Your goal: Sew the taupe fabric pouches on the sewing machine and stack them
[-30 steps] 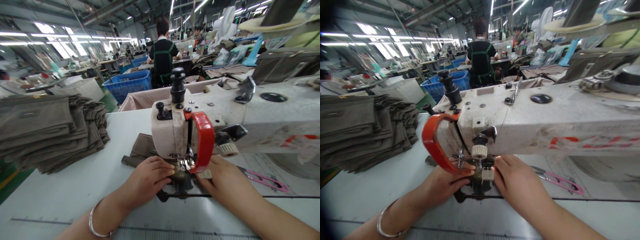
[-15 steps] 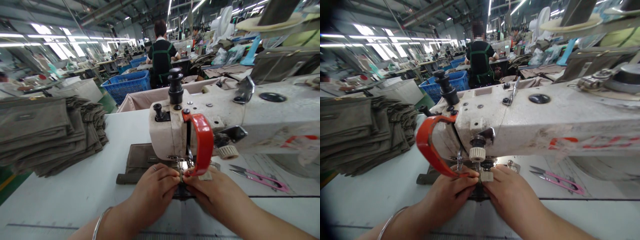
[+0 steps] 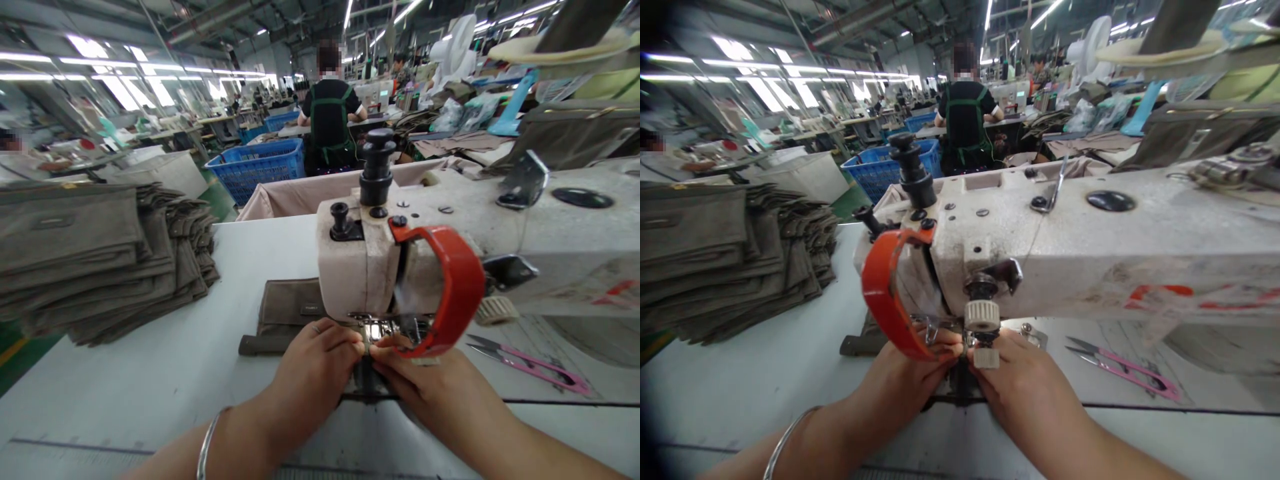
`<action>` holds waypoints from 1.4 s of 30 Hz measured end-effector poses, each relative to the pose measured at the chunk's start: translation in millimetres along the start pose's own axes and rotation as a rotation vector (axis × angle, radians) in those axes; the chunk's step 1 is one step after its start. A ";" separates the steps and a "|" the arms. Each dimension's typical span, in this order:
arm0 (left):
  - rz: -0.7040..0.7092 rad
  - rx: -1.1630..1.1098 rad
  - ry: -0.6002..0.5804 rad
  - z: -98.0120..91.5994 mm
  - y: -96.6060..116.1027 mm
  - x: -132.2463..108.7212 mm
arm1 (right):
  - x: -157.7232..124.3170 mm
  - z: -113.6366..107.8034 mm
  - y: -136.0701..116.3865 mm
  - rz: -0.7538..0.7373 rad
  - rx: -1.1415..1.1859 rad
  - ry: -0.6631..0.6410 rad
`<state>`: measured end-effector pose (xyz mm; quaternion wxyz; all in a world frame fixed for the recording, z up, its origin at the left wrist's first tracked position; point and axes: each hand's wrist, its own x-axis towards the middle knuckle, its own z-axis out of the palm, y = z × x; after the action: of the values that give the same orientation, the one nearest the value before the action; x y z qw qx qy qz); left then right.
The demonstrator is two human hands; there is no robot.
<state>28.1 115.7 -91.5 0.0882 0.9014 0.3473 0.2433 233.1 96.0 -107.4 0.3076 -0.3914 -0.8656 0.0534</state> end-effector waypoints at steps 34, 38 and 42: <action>-0.085 0.083 0.117 7.1 -10.1 10.9 | 9.7 10.3 12.0 0.114 -0.047 -0.014; -0.135 0.098 0.110 9.6 -12.0 5.9 | 12.8 7.5 3.5 0.171 -0.066 -0.025; -0.088 0.093 0.143 13.0 -15.0 4.2 | 14.9 6.8 -1.3 0.202 -0.081 -0.032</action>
<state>28.5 129.8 -106.1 0.0320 0.8686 0.4030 0.2863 220.9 106.7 -105.2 0.2707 -0.4880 -0.8280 0.0553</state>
